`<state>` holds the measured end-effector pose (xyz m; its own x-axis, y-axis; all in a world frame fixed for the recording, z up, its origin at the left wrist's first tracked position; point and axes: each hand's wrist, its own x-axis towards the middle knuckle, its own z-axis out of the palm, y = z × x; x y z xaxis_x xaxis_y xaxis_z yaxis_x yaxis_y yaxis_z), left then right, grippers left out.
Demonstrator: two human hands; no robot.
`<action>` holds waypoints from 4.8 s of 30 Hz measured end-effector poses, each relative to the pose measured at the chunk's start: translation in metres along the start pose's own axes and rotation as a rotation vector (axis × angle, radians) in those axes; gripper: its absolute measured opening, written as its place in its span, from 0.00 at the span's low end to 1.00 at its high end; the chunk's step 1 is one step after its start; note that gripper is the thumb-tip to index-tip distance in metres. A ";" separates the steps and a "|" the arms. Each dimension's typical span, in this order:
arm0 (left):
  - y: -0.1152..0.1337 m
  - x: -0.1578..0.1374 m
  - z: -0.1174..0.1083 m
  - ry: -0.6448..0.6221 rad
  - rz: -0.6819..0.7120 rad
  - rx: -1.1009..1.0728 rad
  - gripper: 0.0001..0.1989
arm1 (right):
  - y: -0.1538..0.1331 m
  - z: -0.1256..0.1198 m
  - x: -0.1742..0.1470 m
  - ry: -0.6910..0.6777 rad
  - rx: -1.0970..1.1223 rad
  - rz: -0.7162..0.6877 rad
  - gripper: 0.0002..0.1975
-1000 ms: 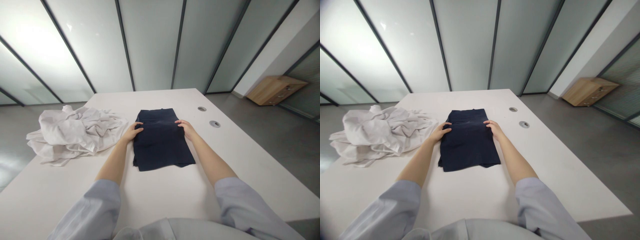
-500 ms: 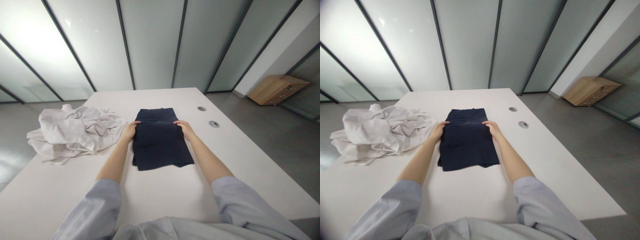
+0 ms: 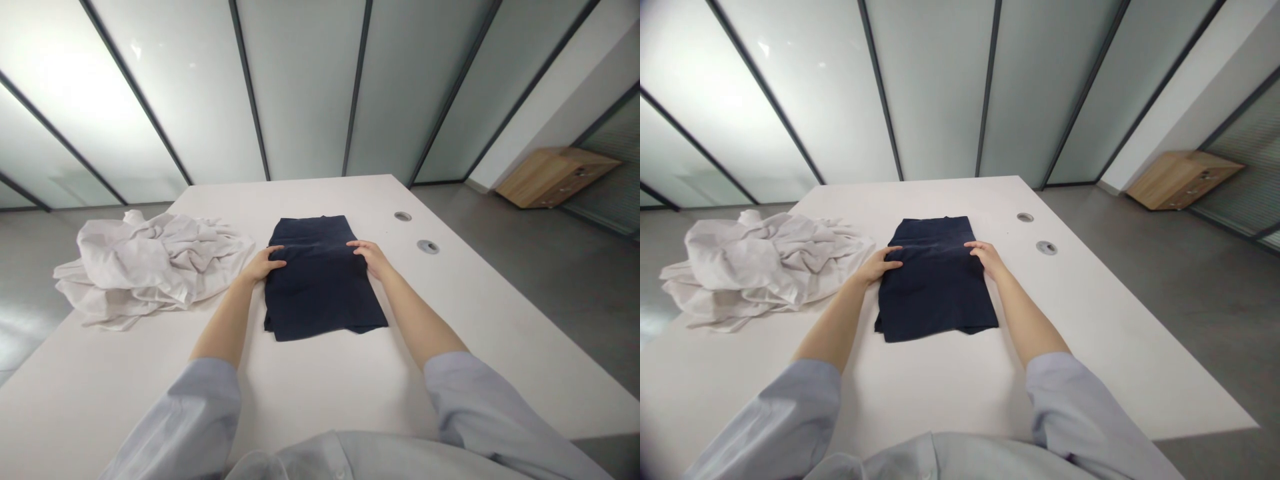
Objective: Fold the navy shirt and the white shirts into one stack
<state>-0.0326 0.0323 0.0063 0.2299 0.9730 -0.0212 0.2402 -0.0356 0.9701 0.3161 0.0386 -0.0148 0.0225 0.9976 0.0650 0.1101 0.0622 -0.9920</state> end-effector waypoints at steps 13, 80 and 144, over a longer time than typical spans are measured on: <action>0.007 -0.001 -0.007 -0.114 -0.053 0.055 0.29 | -0.010 -0.003 -0.002 -0.223 -0.030 0.049 0.28; -0.009 -0.021 -0.015 0.047 0.306 0.615 0.14 | 0.011 -0.016 -0.009 -0.210 -0.606 -0.395 0.16; 0.034 -0.019 0.047 0.294 0.382 0.907 0.21 | -0.028 0.021 -0.013 0.147 -1.019 -0.476 0.19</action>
<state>0.0156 0.0023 0.0280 0.2297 0.8737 0.4287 0.8498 -0.3948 0.3492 0.2921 0.0245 0.0100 -0.1290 0.8619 0.4905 0.8949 0.3143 -0.3170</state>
